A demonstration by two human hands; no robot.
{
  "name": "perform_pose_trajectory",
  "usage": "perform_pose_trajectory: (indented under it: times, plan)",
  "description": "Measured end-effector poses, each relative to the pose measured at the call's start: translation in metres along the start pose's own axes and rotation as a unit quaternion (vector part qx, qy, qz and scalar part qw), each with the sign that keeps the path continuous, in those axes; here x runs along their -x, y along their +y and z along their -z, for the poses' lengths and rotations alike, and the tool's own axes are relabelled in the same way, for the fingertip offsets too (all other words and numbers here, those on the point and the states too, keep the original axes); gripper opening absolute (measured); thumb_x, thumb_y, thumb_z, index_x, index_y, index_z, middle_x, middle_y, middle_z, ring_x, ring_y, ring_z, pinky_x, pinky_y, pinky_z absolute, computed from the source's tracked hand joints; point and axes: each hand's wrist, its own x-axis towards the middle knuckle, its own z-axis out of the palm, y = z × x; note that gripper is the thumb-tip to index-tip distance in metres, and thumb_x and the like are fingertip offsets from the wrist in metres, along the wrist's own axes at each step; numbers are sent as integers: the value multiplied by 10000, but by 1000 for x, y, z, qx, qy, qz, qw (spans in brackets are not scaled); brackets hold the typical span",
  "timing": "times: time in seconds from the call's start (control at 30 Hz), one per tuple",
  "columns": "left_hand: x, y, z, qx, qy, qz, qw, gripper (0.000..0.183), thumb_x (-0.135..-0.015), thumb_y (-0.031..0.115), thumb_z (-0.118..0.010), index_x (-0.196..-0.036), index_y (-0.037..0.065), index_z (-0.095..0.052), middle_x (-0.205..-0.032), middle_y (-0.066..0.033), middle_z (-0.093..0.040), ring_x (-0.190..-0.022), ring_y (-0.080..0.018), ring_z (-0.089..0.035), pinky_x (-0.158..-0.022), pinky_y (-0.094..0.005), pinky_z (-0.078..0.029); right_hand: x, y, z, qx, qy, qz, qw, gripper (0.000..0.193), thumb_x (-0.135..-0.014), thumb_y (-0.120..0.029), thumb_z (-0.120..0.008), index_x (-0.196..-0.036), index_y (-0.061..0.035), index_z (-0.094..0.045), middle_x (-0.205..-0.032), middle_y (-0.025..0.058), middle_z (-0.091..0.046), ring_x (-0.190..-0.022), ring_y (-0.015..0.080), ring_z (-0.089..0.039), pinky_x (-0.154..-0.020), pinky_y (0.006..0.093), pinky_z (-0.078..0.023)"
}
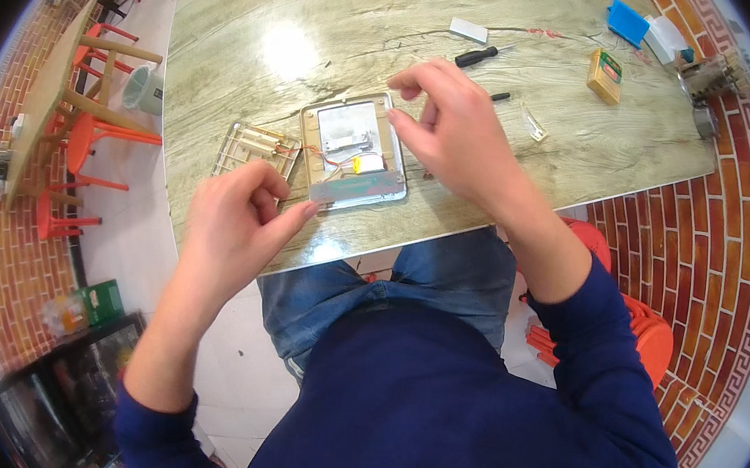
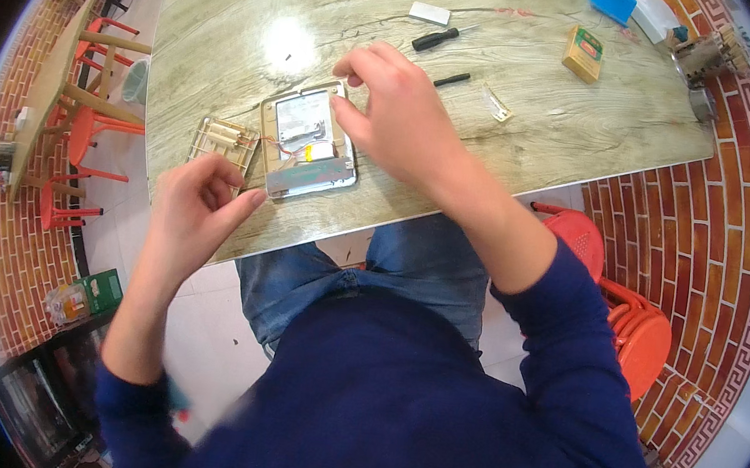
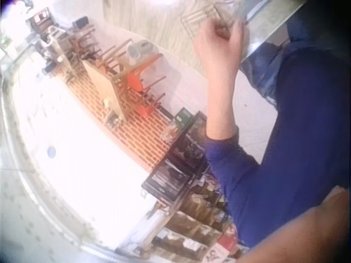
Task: The person opens a small electronic device and uses a screwdriver to tighten screws on a circuit board inside. They adjust wires and components within the housing, then close the device.
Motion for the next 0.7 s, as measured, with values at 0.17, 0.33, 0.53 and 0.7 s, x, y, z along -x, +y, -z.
perform_pose_trajectory:
  times: [0.17, 0.33, 0.53, 0.7]
  plan:
    - [20, -50, -24, -88, 244, -206, 944, 707, -868, 249, -980, -1519, 89, -757, -1629, -165, -713, -1601, -413, -623, -1346, -591, -465, 52, -22, -11, 24, 16, 139, 990, 214, -933, -111, -895, -1124, -75, -806, -1143, 88, -752, -1123, 346, -715, -960, 451, -595]
    - [12, -72, -56, 19, 270, -140, 952, 765, -900, 220, -936, -1616, 88, -704, -1706, -184, -647, -1668, -476, -534, -1422, -687, -316, 64, -27, -28, 102, 18, 157, 982, 237, -887, -118, -922, -1118, -110, -866, -1288, 34, -775, -1270, 325, -699, -1027, 484, -559]
    - [11, -43, -60, 21, 306, -201, 930, 505, -876, 174, -968, -1353, 91, -827, -1500, -128, -772, -1550, -411, -647, -1429, -695, -293, 62, -22, -30, 112, -3, 147, 983, 265, -845, -120, -916, -1107, -108, -873, -1290, 45, -771, -1268, 330, -700, -1031, 494, -547]
    - [8, -25, -73, 33, 269, -214, 938, 339, -841, 173, -1019, -1145, 127, -876, -1250, 7, -866, -1452, -338, -702, -1434, -698, -285, 63, -25, -27, 94, -21, 127, 987, 322, -809, -30, -941, -1122, -78, -882, -1286, 88, -787, -1238, 357, -718, -1012, 484, -571]
